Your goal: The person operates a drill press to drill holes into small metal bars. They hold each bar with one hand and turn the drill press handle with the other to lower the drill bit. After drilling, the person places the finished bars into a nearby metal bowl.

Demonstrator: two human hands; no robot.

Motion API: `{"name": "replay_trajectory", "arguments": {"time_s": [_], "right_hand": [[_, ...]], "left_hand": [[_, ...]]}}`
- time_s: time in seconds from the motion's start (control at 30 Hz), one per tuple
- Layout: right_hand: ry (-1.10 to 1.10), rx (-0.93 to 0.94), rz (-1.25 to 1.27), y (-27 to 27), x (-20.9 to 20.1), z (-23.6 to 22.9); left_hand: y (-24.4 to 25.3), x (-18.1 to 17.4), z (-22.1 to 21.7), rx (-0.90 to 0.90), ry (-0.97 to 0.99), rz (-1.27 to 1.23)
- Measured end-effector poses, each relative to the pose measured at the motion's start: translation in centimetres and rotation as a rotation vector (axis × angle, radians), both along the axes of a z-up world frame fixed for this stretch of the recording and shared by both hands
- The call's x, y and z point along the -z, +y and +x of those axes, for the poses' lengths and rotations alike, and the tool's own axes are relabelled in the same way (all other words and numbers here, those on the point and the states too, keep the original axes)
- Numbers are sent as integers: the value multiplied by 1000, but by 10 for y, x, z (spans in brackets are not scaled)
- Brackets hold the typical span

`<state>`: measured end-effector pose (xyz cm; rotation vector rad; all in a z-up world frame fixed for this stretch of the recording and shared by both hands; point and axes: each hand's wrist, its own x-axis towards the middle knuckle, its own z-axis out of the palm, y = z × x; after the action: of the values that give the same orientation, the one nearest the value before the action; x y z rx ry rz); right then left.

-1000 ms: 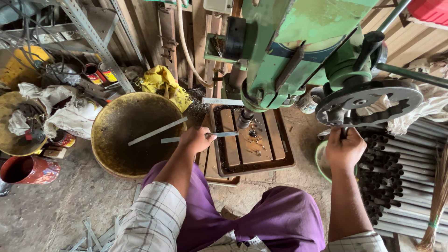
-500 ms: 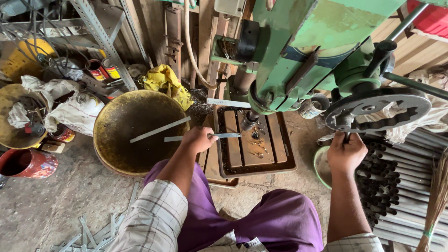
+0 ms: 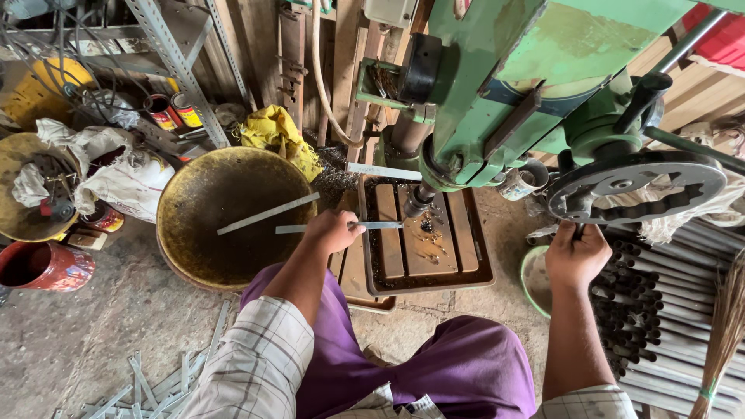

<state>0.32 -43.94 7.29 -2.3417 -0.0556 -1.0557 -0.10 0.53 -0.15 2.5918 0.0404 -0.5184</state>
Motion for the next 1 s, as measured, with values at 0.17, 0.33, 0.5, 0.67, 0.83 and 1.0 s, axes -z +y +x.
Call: {"name": "replay_trajectory", "arguments": {"time_s": [0.17, 0.33, 0.5, 0.67, 0.83, 1.0], "right_hand": [[30, 32, 18, 2, -1, 1], [6, 30, -4, -1, 2, 3], [-11, 16, -6, -1, 4, 6], [-39, 4, -12, 1, 4, 6], [-10, 10, 4, 2, 3, 7], [-38, 13, -34, 1, 6, 10]], "left_hand": [[0, 0, -1, -11, -16, -3], [1, 0, -1, -15, -26, -3], [1, 1, -1, -18, -39, -3], [1, -1, -1, -16, -26, 0], [0, -5, -1, -23, -2, 7], [-1, -5, -1, -28, 0, 12]]}}
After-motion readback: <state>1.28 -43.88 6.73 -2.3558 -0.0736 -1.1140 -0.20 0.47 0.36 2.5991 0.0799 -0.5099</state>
